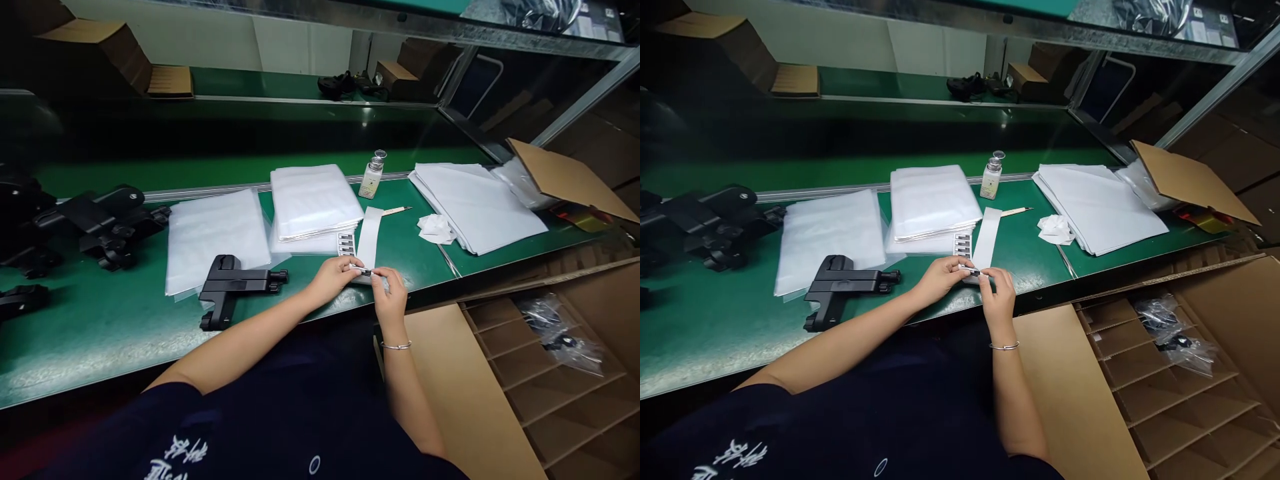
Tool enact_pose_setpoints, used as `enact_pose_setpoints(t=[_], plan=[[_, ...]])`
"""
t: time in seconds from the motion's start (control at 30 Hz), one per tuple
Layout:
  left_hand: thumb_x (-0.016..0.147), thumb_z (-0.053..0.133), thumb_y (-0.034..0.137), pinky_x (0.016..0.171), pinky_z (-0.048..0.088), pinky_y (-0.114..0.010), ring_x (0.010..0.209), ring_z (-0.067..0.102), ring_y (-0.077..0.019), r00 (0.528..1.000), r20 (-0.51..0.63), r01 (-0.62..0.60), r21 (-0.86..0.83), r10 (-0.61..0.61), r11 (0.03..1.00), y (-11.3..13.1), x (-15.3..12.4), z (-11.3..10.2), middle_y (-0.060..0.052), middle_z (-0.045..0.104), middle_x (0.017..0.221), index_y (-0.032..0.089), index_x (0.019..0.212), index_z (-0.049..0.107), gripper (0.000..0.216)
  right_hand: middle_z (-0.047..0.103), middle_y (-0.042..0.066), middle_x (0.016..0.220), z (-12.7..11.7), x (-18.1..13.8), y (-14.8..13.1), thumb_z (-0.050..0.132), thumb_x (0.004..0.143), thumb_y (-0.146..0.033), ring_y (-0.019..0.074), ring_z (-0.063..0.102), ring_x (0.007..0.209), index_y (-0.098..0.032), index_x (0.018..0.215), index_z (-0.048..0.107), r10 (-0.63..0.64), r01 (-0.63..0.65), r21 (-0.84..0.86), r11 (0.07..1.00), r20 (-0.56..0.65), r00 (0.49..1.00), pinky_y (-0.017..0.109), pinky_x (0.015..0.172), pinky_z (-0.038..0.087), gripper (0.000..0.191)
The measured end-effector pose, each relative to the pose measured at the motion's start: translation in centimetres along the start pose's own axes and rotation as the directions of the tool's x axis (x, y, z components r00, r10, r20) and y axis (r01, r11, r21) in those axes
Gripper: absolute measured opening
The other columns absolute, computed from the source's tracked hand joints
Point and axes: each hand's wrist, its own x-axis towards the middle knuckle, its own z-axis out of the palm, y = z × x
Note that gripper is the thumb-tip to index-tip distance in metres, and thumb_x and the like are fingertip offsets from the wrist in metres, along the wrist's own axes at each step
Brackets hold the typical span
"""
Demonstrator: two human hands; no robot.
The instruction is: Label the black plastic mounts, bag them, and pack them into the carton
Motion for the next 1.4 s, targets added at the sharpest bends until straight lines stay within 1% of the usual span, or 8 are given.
enact_pose_setpoints(t=[0.23,0.37,0.47,0.6,0.77,1.0,1.23,1.4], plan=[[0.076,0.062,0.026,0.072,0.046,-0.026,0.075,0.063,-0.0163,0.973,0.225,0.060,-0.038,-0.050,0.997,0.0,0.7,-0.1,-0.004,0.070,0.081,0.011,0.119,0.060,0.045,0.067,0.005,0.094,-1.3,-1.5,-0.9,0.064,0.084,-0.038,0.0270,0.061,0.101,-0.029,0.074,0.071,-0.261,0.219,-0.312,0.925,-0.099,0.960,0.062,0.119,0.013,0.015],[0.073,0.062,0.021,0.085,0.049,-0.034,0.097,0.068,-0.0260,0.963,0.264,-0.034,0.324,-0.056,0.945,1.4,-2.5,-1.9,-0.009,0.073,0.112,0.019,0.150,0.036,0.081,0.064,0.008,0.102,-2.9,-1.1,-2.3,0.054,0.090,-0.042,0.0294,0.059,0.110,-0.025,0.083,0.072,-0.126,0.102,-0.093,0.990,-0.319,0.939,0.062,0.114,0.027,0.026],[0.083,0.055,0.030,0.094,0.048,-0.040,0.110,0.065,-0.0300,0.995,0.102,-0.054,0.663,-0.019,0.747,3.0,-6.3,-6.1,-0.008,0.071,0.122,0.023,0.149,0.040,0.068,0.065,0.010,0.109,-2.8,-0.2,-1.9,0.049,0.094,-0.042,0.0281,0.060,0.112,-0.021,0.094,0.073,0.041,-0.022,0.106,0.994,-0.178,0.983,0.054,0.104,0.043,0.032],[0.092,0.040,0.040,0.111,0.038,-0.046,0.130,0.052,-0.0313,0.976,-0.185,0.100,0.851,0.118,0.515,3.6,-10.2,-15.3,-0.011,0.060,0.138,0.018,0.140,0.052,0.054,0.061,0.013,0.126,-0.5,-0.6,0.0,0.061,0.085,-0.047,0.0310,0.055,0.121,-0.022,0.124,0.063,-0.010,0.020,-0.065,0.998,0.148,0.989,0.057,0.109,0.037,0.046],[0.092,0.042,0.051,0.121,0.024,-0.048,0.147,0.029,-0.0299,0.992,-0.122,0.092,0.790,0.009,0.606,0.4,-12.3,-22.4,-0.008,0.036,0.158,0.020,0.146,0.045,0.062,0.054,0.016,0.140,1.8,-2.1,1.4,0.056,0.087,-0.050,0.0354,0.050,0.128,-0.023,0.148,0.037,0.010,0.104,-0.389,0.915,0.280,0.960,0.068,0.113,0.020,0.069],[0.094,0.040,0.042,0.122,0.025,-0.048,0.148,0.028,-0.0276,0.973,-0.227,0.126,0.681,0.044,0.722,-1.5,-12.6,-18.8,-0.012,0.028,0.160,0.017,0.144,0.044,0.056,0.054,0.025,0.136,1.2,3.2,3.6,0.048,0.088,-0.044,0.0383,0.050,0.127,-0.009,0.151,0.027,0.146,-0.127,-0.583,0.802,-0.015,0.989,0.059,0.106,0.035,0.075],[0.095,0.039,0.030,0.117,0.035,-0.049,0.136,0.044,-0.0260,0.934,-0.336,0.119,0.611,0.120,0.783,-2.3,-13.3,-17.3,-0.008,0.051,0.142,0.023,0.131,0.057,0.041,0.047,0.021,0.144,2.1,4.7,-1.6,0.054,0.087,-0.045,0.0344,0.040,0.138,-0.016,0.116,0.060,-0.129,0.074,-0.350,0.934,-0.137,0.982,0.059,0.111,0.030,0.042],[0.092,0.039,0.018,0.114,0.038,-0.049,0.131,0.046,-0.0247,0.879,-0.440,0.122,0.578,0.183,0.807,-3.3,-13.4,-15.8,-0.009,0.053,0.132,0.023,0.122,0.061,0.038,0.066,0.009,0.124,7.8,-0.6,-9.7,0.057,0.090,-0.038,0.0283,0.054,0.127,-0.022,0.076,0.064,-0.006,-0.083,0.189,0.979,0.425,0.905,0.053,0.111,0.035,0.022]])
